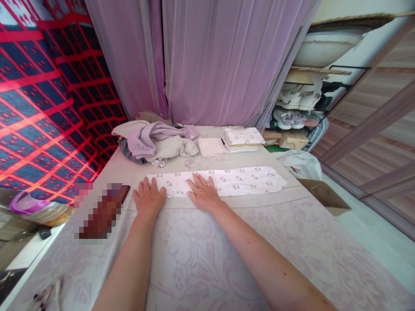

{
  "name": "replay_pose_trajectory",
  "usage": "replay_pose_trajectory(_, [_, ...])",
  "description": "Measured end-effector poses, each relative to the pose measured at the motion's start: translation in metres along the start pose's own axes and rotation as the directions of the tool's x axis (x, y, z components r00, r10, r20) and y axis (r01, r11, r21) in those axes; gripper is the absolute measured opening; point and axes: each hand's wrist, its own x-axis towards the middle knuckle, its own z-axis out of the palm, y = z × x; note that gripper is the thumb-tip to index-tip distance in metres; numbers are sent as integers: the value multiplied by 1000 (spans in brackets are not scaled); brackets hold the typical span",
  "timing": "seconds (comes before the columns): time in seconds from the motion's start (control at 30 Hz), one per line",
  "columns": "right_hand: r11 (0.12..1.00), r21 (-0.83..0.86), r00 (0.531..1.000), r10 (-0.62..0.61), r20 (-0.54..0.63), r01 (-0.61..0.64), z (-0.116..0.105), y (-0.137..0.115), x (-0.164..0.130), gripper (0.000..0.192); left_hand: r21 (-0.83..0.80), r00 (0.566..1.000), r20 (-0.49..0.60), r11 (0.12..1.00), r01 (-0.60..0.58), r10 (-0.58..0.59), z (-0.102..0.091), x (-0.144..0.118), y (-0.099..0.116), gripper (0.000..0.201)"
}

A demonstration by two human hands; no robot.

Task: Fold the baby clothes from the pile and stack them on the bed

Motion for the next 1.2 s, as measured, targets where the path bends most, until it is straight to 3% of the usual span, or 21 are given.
replay_pose_trajectory(0.13, [1000,-23,1000,14,-25,-14,-1,8,-13,59,-15,1000,9,1000,9,-9,-3,0,-1,60])
replay_pose_trajectory(0.3, [992,-33,992,119,-40,-120,0,17,-38,57,-25,999,32,999,20,-20,-5,1,-2,59])
replay_pose_trajectory(0.53, [999,-29,997,-26,-68,24,4,10,-64,56,-31,1000,2,999,16,-16,-1,2,-3,58])
replay_pose_trajectory(0.97, [998,54,999,-22,-26,24,4,5,-64,50,-57,998,-52,998,39,-42,0,7,-9,64])
replay_pose_trajectory(1.2, [999,41,995,-9,-104,14,6,4,-68,54,-22,997,-46,998,57,-58,-20,11,-24,54])
